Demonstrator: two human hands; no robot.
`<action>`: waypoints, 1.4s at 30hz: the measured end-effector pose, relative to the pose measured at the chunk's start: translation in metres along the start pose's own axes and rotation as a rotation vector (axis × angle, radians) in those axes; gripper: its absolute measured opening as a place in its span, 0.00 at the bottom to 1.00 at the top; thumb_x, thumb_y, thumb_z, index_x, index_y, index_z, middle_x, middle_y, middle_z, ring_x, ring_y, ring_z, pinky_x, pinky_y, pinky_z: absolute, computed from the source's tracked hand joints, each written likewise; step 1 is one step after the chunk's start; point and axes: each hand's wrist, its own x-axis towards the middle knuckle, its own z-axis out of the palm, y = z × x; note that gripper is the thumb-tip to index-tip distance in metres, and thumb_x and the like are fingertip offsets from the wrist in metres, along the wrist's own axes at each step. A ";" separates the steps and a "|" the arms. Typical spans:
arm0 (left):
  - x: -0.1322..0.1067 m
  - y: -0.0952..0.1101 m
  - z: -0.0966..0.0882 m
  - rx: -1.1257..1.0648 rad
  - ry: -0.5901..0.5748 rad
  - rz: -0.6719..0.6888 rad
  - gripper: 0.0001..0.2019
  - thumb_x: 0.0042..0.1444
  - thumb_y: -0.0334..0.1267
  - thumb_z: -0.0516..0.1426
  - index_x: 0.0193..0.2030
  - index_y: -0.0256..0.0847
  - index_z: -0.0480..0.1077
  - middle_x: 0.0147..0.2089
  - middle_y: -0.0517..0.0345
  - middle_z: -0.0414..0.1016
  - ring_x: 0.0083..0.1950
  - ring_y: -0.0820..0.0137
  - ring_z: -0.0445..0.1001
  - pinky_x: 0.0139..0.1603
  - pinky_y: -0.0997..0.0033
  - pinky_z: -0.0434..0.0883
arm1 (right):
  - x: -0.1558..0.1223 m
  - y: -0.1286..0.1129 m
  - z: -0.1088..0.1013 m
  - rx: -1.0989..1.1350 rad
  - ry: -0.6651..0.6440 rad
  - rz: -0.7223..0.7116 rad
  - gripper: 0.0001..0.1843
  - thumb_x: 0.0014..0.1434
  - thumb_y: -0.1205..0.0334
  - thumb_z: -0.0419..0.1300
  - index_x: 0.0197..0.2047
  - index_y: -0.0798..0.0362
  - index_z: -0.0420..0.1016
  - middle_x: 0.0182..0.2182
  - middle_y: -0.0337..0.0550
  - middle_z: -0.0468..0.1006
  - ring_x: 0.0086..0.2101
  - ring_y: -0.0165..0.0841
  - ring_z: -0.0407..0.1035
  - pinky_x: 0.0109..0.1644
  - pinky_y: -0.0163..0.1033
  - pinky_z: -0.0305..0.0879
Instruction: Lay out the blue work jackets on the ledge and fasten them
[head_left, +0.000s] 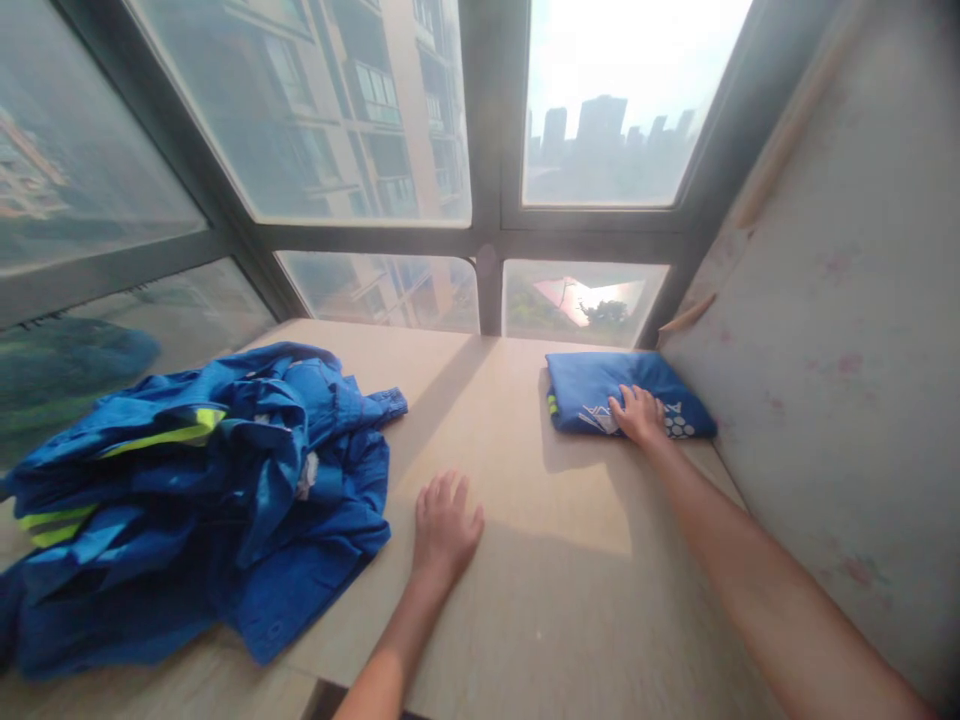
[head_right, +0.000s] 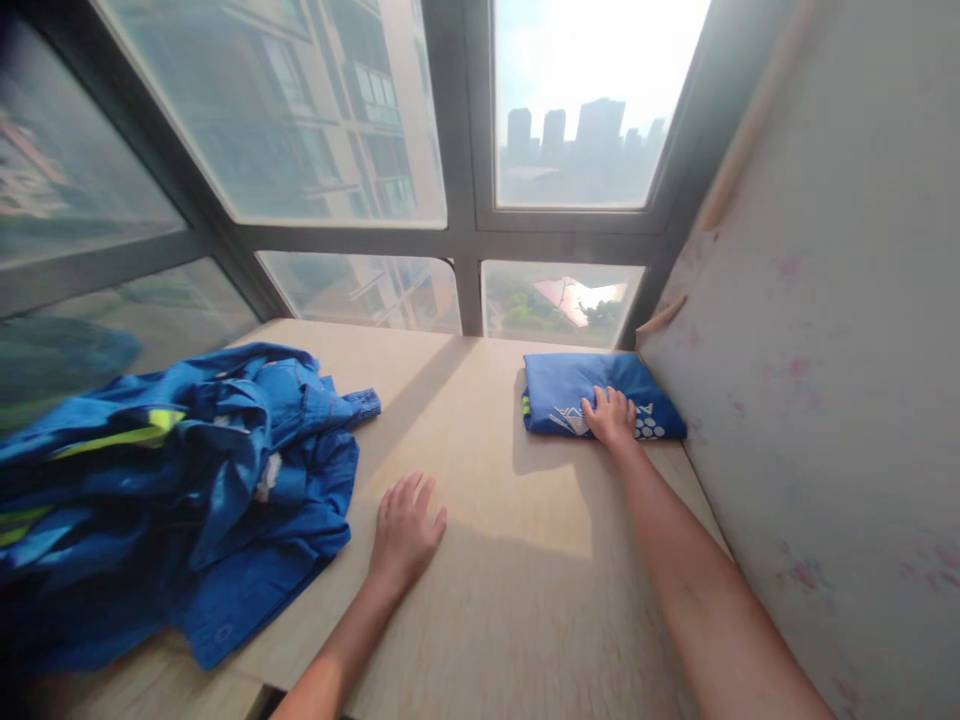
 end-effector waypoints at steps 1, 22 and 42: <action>0.000 0.000 0.000 0.002 -0.002 -0.002 0.23 0.61 0.43 0.53 0.62 0.40 0.67 0.66 0.44 0.64 0.68 0.52 0.58 0.69 0.47 0.53 | -0.004 0.003 0.005 0.005 0.006 0.008 0.24 0.64 0.53 0.51 0.58 0.57 0.72 0.56 0.59 0.70 0.54 0.47 0.61 0.59 0.52 0.52; -0.003 0.000 -0.004 -0.074 0.004 -0.006 0.22 0.61 0.43 0.53 0.61 0.40 0.68 0.65 0.43 0.66 0.68 0.52 0.59 0.68 0.47 0.53 | -0.210 -0.045 -0.069 0.247 0.094 -0.054 0.21 0.68 0.53 0.48 0.49 0.51 0.80 0.47 0.51 0.76 0.47 0.44 0.66 0.51 0.47 0.60; -0.015 -0.017 -0.007 -0.263 0.074 0.054 0.14 0.58 0.32 0.52 0.48 0.40 0.74 0.56 0.48 0.75 0.59 0.62 0.71 0.63 0.57 0.64 | -0.227 -0.097 -0.315 0.652 0.348 -0.297 0.19 0.69 0.53 0.50 0.33 0.49 0.77 0.34 0.45 0.79 0.38 0.38 0.72 0.46 0.44 0.67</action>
